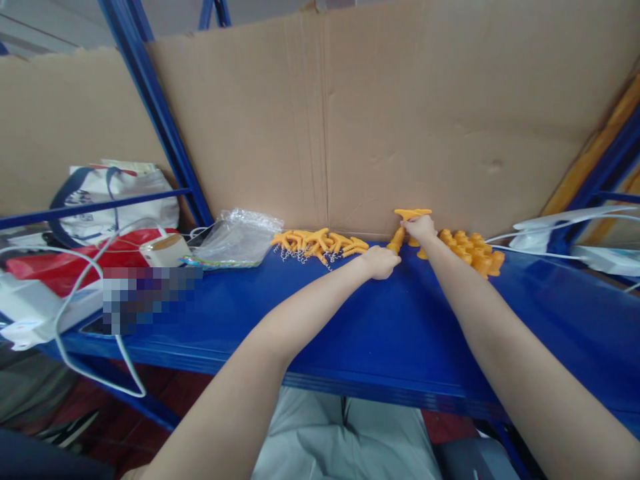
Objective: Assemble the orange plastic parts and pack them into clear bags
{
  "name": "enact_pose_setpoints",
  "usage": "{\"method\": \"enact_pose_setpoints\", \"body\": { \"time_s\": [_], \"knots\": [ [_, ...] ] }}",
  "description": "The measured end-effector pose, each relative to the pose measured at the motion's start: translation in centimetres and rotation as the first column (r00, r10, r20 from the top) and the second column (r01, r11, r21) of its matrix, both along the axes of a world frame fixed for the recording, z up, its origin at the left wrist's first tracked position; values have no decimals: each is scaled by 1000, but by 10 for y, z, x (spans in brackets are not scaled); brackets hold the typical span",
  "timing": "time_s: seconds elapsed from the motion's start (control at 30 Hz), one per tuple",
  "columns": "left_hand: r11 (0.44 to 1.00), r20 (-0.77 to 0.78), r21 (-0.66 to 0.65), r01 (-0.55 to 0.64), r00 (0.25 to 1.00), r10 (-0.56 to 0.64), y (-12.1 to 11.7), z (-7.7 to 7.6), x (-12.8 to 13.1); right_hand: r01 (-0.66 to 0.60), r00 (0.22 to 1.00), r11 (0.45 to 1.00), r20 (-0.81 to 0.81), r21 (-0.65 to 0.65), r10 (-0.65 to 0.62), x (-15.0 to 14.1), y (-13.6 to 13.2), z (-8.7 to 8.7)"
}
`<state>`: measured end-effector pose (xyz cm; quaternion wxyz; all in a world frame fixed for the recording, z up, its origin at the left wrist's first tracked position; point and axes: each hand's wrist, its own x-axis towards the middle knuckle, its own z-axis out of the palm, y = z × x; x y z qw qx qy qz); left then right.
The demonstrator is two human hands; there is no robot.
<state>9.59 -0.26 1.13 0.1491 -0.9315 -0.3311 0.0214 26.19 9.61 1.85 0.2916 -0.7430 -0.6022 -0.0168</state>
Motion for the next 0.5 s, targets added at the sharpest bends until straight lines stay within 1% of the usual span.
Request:
{"method": "enact_pose_setpoints", "body": {
  "time_s": [0.1, 0.17, 0.2, 0.23, 0.3, 0.4, 0.47, 0.5],
  "knots": [
    [997, 99, 65, 44, 994, -50, 6, -7, -3, 83, 996, 996, 14, 32, -84, -4, -10, 6],
    [997, 143, 71, 33, 989, -42, 10, -13, -4, 41, 996, 998, 70, 52, -45, -3, -16, 10],
    [998, 150, 60, 18, 988, -27, 12, -15, -4, 6, 995, 999, 103, 40, -10, -2, -18, 12],
    [999, 151, 46, 4, 989, -11, 14, -17, -4, -31, 991, 1000, 134, 7, 30, 0, -19, 14],
    [1000, 148, 17, -8, 989, 5, 15, -18, -4, -97, 976, 990, 186, -107, 116, 3, -20, 16],
    [1000, 146, -24, -13, 989, 17, 15, -16, -4, -146, 947, 936, 227, -322, 226, 6, -19, 18],
    [999, 127, -38, -30, 991, 35, 13, -12, -4, -133, 943, 902, 228, -410, 243, 5, -18, 16],
    [998, 106, -41, -39, 993, 43, 11, -10, -4, -113, 947, 899, 229, -423, 227, 4, -17, 15]
  ]
}}
